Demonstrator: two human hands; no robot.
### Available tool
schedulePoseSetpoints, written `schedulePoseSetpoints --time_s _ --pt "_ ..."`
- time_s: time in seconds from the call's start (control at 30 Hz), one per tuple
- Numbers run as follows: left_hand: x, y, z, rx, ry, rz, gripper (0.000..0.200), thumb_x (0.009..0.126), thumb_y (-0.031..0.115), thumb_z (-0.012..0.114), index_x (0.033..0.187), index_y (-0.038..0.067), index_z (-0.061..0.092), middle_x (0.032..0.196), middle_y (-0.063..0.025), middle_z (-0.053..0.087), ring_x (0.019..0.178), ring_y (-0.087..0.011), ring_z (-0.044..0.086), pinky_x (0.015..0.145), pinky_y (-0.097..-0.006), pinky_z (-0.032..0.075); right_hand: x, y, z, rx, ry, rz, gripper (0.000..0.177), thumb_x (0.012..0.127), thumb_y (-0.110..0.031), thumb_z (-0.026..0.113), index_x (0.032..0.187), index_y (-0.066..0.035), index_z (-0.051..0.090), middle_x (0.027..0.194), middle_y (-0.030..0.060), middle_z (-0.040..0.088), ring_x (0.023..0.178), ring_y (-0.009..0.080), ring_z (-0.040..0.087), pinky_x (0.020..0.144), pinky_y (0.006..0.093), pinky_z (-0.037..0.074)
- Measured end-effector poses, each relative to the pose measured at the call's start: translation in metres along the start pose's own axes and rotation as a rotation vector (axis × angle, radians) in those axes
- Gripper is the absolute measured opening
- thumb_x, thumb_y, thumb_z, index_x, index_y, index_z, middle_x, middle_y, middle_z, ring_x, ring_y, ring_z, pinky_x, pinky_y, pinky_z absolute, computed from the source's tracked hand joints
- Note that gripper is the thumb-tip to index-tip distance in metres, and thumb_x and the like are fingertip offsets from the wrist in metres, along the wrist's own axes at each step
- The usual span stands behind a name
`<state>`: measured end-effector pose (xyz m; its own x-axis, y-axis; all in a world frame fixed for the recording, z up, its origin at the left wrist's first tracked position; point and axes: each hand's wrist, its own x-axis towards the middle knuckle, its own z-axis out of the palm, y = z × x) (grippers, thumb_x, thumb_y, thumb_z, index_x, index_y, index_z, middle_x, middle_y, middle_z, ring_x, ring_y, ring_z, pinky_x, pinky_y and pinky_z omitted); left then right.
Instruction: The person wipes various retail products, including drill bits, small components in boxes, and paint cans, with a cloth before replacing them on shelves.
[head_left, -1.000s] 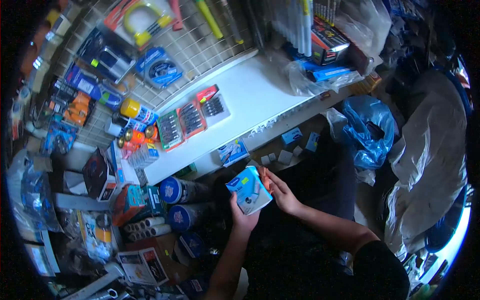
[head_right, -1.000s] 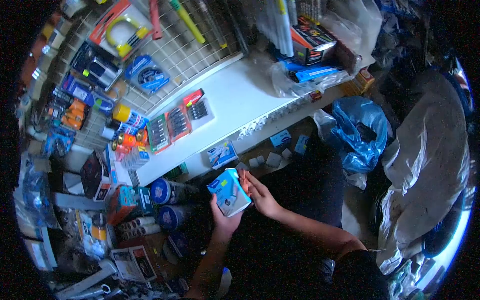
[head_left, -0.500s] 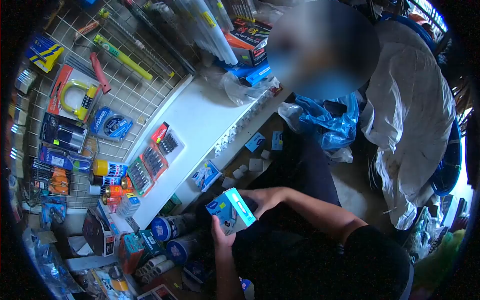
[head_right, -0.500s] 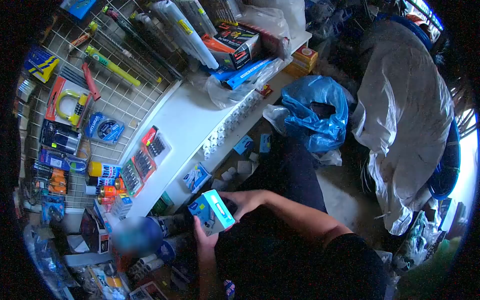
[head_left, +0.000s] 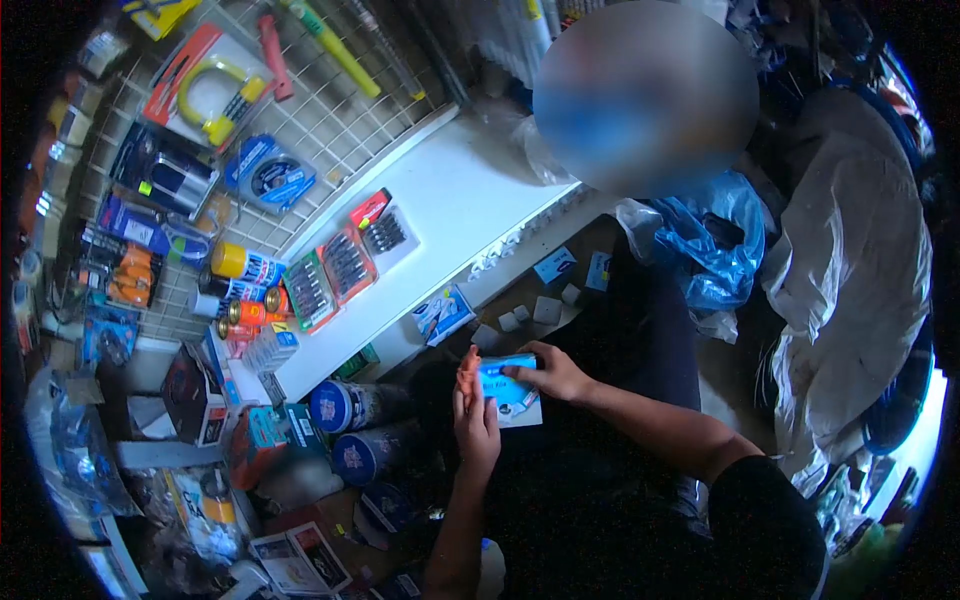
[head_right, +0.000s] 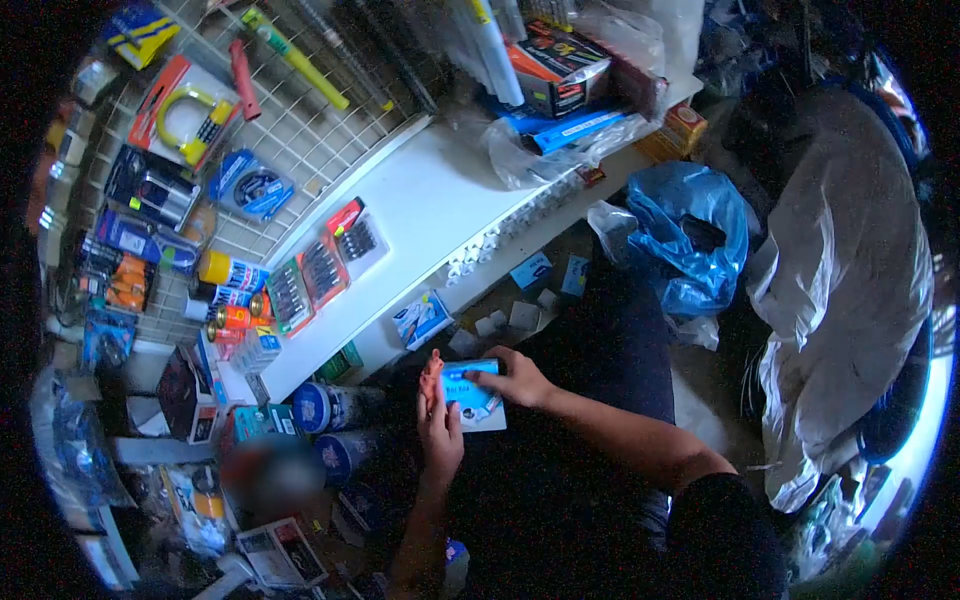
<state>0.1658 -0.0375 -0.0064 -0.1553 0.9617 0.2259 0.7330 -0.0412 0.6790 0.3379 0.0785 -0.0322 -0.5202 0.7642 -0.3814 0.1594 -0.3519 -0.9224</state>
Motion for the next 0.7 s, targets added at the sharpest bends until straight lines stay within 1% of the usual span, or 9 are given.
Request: schedulePoseSetpoints --time_s 0.07,0.1,0.13,0.2,0.27,0.3,0.43,0.53,0.7 --pt "0.004 0.001 -0.011 -0.074 -0.14 0.191 0.035 0.096 0.002 0.06 0.13 -0.005 0.063 0.141 -0.021 0.056 0.135 -0.0377 0.05 0.114 -0.047 0.039 0.0 0.006 -0.002 0.198 0.093 0.146 0.059 0.087 -0.041 0.078 0.118 0.007 0.061 0.103 0.0152 0.07 0.093 0.0202 0.067 0.081 0.0365 0.056" --pt "0.006 0.007 -0.019 0.085 -0.132 0.321 0.031 0.088 -0.004 0.067 0.119 -0.001 0.071 0.135 -0.015 0.061 0.129 -0.0338 0.055 0.107 -0.0461 0.045 0.005 0.013 -0.002 0.413 0.16 0.147 0.058 0.088 -0.033 0.08 0.122 0.008 0.056 0.105 0.0131 0.068 0.092 0.0184 0.065 0.081 0.0362 0.055" --pt "0.004 -0.002 -0.025 0.01 -0.204 0.243 0.03 0.087 -0.003 0.068 0.117 -0.001 0.072 0.133 -0.015 0.062 0.128 -0.0342 0.055 0.106 -0.0459 0.045 0.016 0.021 -0.004 0.438 0.205 0.085 0.06 0.088 -0.032 0.08 0.124 0.007 0.052 0.106 0.0139 0.068 0.093 0.0191 0.065 0.081 0.0374 0.055" --pt "-0.003 -0.036 -0.037 -0.143 -0.336 0.086 0.028 0.086 -0.003 0.068 0.113 0.001 0.074 0.129 -0.0149 0.064 0.127 -0.0351 0.055 0.105 -0.0455 0.046 0.033 0.026 -0.014 0.21 0.428 -0.066 0.059 0.083 -0.028 0.084 0.12 0.003 0.052 0.106 0.0165 0.069 0.094 0.0249 0.068 0.082 0.0388 0.055" --pt "-0.006 -0.069 -0.035 0.302 -0.036 0.152 0.026 0.083 0.002 0.071 0.108 0.009 0.078 0.115 -0.0132 0.069 0.114 -0.0383 0.06 0.098 -0.0459 0.049 0.04 -0.013 -0.02 -0.449 0.483 -0.258 0.063 0.074 -0.022 0.088 0.12 -0.001 0.05 0.112 0.0199 0.068 0.1 0.0358 0.069 0.084 0.0414 0.055" --pt "0.001 -0.08 -0.029 0.228 0.062 0.043 0.024 0.084 0.005 0.071 0.106 0.011 0.078 0.112 -0.0128 0.07 0.11 -0.0377 0.061 0.096 -0.0464 0.05 0.056 -0.017 -0.022 -0.547 0.451 -0.41 0.068 0.068 -0.017 0.09 0.121 -0.004 0.05 0.12 0.0221 0.064 0.106 0.0432 0.065 0.084 0.0448 0.056" --pt "0.028 -0.102 -0.017 -0.015 0.193 -0.341 0.02 0.087 0.012 0.07 0.105 0.012 0.078 0.101 -0.0108 0.072 0.101 -0.035 0.063 0.091 -0.0481 0.05 0.132 -0.031 -0.042 -0.829 0.085 -0.564 0.065 0.068 -0.004 0.084 0.124 -0.001 0.051 0.124 0.0248 0.058 0.112 0.047 0.059 0.094 0.049 0.054" --pt "0.03 -0.1 -0.011 0.182 0.285 -0.241 0.023 0.085 0.012 0.07 0.107 0.013 0.077 0.096 -0.009 0.072 0.098 -0.0334 0.063 0.089 -0.0484 0.05 0.174 -0.021 -0.055 -0.895 0.02 -0.627 0.068 0.07 -0.003 0.083 0.131 -0.002 0.055 0.127 0.0247 0.056 0.116 0.044 0.058 0.099 0.0475 0.052" --pt "0.027 -0.109 -0.008 0.16 0.295 -0.302 0.021 0.084 0.015 0.071 0.104 0.015 0.078 0.098 -0.0074 0.072 0.099 -0.032 0.062 0.087 -0.0479 0.048 0.196 -0.001 -0.055 -0.987 0.013 -0.484 0.065 0.07 -0.006 0.084 0.129 -0.005 0.058 0.127 0.0232 0.057 0.113 0.044 0.06 0.098 0.0483 0.053"
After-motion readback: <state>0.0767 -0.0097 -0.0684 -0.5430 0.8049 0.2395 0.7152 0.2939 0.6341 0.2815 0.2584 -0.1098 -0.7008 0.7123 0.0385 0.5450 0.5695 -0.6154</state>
